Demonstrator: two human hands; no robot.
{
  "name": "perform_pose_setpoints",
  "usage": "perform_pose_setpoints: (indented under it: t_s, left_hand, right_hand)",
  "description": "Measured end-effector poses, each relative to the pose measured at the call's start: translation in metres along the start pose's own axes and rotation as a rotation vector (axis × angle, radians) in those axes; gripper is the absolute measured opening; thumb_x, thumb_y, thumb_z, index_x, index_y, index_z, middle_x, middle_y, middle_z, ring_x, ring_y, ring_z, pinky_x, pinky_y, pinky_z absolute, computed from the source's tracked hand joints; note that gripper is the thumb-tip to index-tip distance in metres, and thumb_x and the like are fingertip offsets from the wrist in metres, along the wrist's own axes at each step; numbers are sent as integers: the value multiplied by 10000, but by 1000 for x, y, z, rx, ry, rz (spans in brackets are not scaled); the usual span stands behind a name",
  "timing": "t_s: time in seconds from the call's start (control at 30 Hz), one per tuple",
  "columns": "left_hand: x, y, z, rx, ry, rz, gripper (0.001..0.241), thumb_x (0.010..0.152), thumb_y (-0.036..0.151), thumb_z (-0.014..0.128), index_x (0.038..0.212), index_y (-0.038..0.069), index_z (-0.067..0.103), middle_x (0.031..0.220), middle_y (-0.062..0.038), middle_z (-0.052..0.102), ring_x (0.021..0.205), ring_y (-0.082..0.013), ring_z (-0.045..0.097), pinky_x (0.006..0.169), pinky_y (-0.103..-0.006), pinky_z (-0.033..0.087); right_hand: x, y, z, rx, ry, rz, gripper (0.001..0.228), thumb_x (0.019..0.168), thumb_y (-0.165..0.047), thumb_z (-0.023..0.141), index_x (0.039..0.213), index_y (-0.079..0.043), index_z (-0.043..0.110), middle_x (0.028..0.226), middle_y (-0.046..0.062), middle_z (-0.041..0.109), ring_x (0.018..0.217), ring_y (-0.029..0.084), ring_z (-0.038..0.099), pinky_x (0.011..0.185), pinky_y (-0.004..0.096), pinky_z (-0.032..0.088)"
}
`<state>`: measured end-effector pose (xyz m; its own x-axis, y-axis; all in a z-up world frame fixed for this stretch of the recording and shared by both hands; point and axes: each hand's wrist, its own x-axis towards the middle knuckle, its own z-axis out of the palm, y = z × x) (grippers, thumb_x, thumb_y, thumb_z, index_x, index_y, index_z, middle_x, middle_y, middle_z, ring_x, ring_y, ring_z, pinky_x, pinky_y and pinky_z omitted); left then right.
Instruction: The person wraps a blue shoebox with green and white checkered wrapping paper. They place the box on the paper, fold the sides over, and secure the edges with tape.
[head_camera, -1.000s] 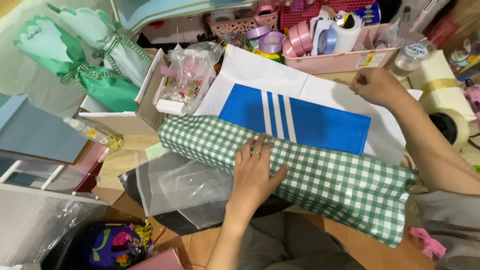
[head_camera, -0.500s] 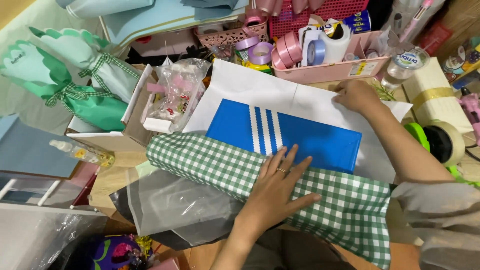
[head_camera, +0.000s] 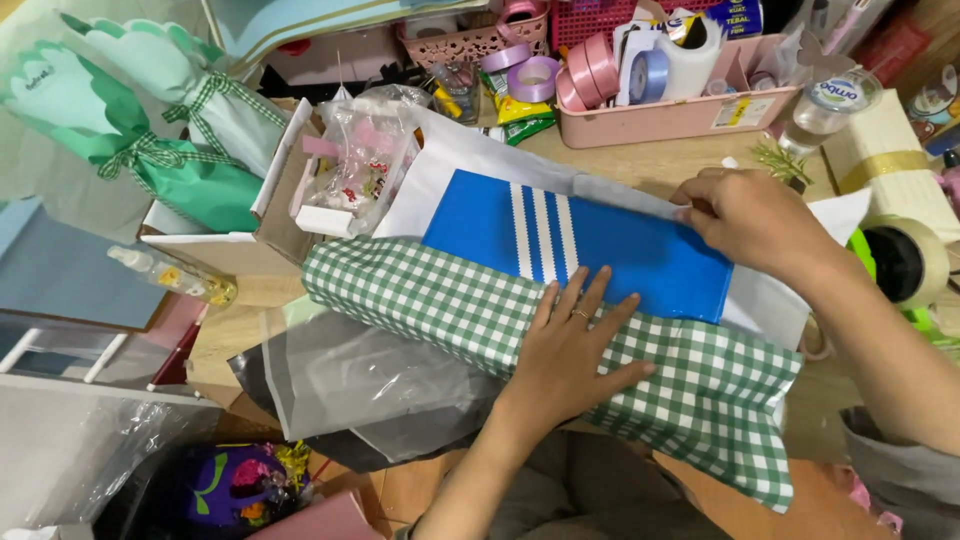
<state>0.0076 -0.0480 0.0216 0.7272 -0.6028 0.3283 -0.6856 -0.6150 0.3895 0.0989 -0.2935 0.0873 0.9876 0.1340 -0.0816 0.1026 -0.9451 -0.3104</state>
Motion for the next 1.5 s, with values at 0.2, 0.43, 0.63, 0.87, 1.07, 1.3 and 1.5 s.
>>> perform_pose_setpoints:
  t_s: [0.2, 0.43, 0.63, 0.87, 1.07, 1.3, 1.5]
  left_hand:
    - [40, -18, -36, -47, -258, -68, 592, 1019, 461, 398, 1466, 79, 469, 1582, -198, 371, 1503, -384, 236, 1230, -565, 100]
    - [119, -156, -33, 498, 128, 17, 582, 843, -58, 495, 1405, 88, 535, 1394, -190, 558, 1437, -368, 383, 1211, -546, 217]
    - [120, -251, -46, 911, 178, 70, 193, 906, 151, 622, 1048, 174, 751, 1051, -107, 760, 1251, -269, 601, 1177, -558, 199]
    - [95, -259, -63, 945, 411, 238, 68, 813, 107, 677, 852, 99, 623, 819, -98, 661, 973, -252, 618, 1079, -481, 370]
    - [73, -263, -70, 956, 396, 158, 139, 848, 181, 712, 835, 134, 583, 783, -46, 623, 902, -222, 606, 965, -415, 414]
    - [77, -221, -79, 994, 41, -254, 102, 847, 274, 697, 916, 203, 721, 989, -44, 721, 1098, -262, 588, 1023, -495, 315]
    - [100, -58, -63, 290, 56, -61, 257, 1010, 176, 571, 1212, 52, 672, 1320, -200, 620, 1336, -371, 484, 1130, -569, 302]
  right_hand:
    - [-21, -3, 17, -93, 73, -20, 285, 997, -258, 583, 1220, -122, 698, 1077, 55, 731, 902, 347, 704, 640, 495, 549]
    - [-46, 7, 40, -221, 154, -102, 472, 878, -172, 676, 1345, -240, 666, 956, 48, 548, 969, 287, 585, 784, 423, 457]
    - [-65, 31, 76, -344, 415, -32, 412, 868, -216, 727, 1268, -313, 710, 1017, 7, 525, 1014, 249, 553, 814, 366, 403]
    - [-82, 9, 64, -362, 341, 114, 275, 986, -259, 607, 1210, -356, 731, 974, -25, 550, 931, 190, 537, 756, 345, 358]
    - [-90, 33, 82, -314, 687, 30, 224, 888, -301, 768, 1110, -324, 782, 934, -8, 510, 885, 224, 526, 748, 360, 369]
    - [-96, 28, 86, -266, 692, 122, 304, 927, -130, 723, 1076, -386, 787, 921, -50, 503, 904, 194, 525, 809, 360, 314]
    - [-100, 36, 84, -232, 675, 82, 394, 900, -35, 667, 1100, -355, 783, 957, -36, 512, 940, 213, 532, 811, 374, 326]
